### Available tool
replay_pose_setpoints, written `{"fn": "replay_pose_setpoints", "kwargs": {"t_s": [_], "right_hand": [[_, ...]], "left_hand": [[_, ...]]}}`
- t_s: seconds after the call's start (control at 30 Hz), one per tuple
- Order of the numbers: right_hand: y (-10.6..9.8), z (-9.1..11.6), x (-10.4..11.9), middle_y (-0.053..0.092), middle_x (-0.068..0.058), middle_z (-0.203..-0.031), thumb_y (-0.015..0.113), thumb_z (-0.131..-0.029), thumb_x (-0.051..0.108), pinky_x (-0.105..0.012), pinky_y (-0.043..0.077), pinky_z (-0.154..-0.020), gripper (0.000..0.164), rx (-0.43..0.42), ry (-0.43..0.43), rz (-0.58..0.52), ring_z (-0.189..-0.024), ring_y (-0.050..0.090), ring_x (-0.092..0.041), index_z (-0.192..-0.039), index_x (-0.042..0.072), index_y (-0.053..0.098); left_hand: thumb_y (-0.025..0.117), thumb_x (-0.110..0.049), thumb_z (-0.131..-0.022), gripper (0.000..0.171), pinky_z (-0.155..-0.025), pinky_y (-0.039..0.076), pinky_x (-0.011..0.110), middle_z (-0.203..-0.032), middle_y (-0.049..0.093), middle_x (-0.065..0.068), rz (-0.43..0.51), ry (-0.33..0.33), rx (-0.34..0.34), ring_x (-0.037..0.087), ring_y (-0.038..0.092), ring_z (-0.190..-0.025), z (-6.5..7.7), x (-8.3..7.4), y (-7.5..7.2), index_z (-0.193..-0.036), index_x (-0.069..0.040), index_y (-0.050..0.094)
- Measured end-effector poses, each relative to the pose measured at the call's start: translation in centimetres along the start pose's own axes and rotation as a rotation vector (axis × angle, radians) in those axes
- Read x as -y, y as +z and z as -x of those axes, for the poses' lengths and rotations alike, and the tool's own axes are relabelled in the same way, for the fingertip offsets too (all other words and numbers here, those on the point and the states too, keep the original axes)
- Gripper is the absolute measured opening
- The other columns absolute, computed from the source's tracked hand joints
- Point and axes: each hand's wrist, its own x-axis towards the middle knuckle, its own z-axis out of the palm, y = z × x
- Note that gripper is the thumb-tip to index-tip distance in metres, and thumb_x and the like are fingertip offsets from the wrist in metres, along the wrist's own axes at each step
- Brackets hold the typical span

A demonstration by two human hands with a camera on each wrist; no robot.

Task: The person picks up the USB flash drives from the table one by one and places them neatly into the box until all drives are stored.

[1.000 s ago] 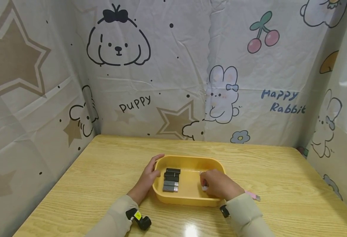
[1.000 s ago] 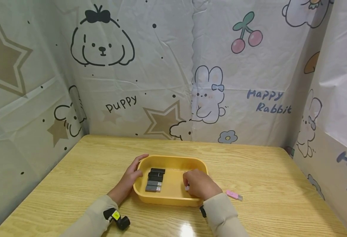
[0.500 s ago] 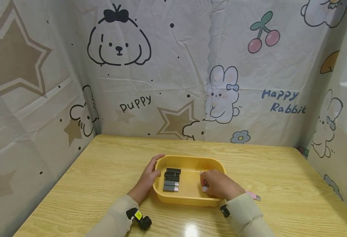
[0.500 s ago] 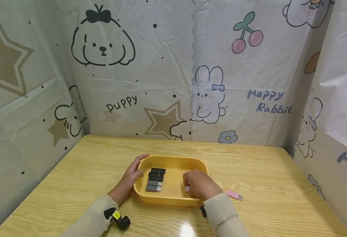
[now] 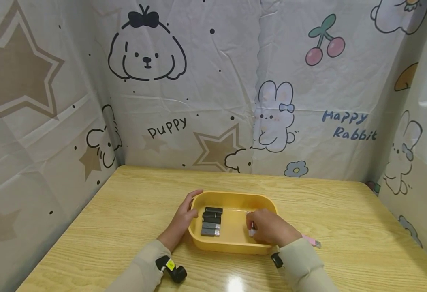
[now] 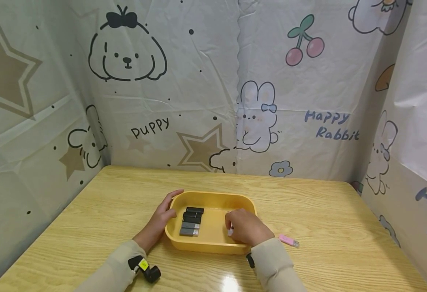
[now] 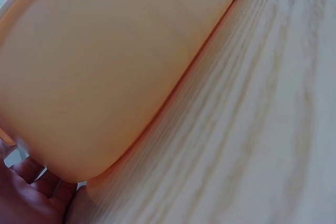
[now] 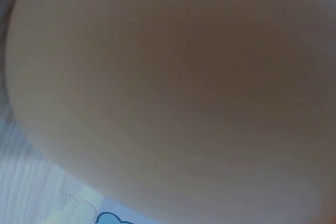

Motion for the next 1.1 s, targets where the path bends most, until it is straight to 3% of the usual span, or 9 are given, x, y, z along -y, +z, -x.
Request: {"fn": "replay_pose_setpoints", "kwargs": {"t_s": [0.6, 1.1], "right_hand": [[0.05, -0.16, -0.05, 0.052, 0.002, -0.068, 0.066, -0.073, 0.003, -0.028, 0.037, -0.06, 0.016, 0.001, 0.002, 0.014, -0.065, 0.045, -0.013, -0.072, 0.017, 0.057], [-0.03, -0.03, 0.11, 0.055, 0.0, -0.072, 0.062, -0.072, -0.005, -0.028, 0.038, -0.061, 0.02, -0.022, -0.032, 0.015, -0.066, 0.045, -0.014, -0.075, 0.014, 0.06]], "left_hand": [[0.035, 0.012, -0.075, 0.067, -0.098, 0.028, 0.048, -0.139, 0.033, 0.018, -0.03, 0.01, -0.002, 0.033, 0.034, -0.124, 0.03, 0.02, 0.01, -0.139, -0.006, 0.027], [0.035, 0.013, -0.075, 0.067, -0.099, 0.026, 0.051, -0.138, 0.033, 0.021, 0.003, 0.012, 0.004, 0.036, 0.033, -0.124, -0.02, -0.06, 0.05, -0.139, -0.005, 0.026]]}}
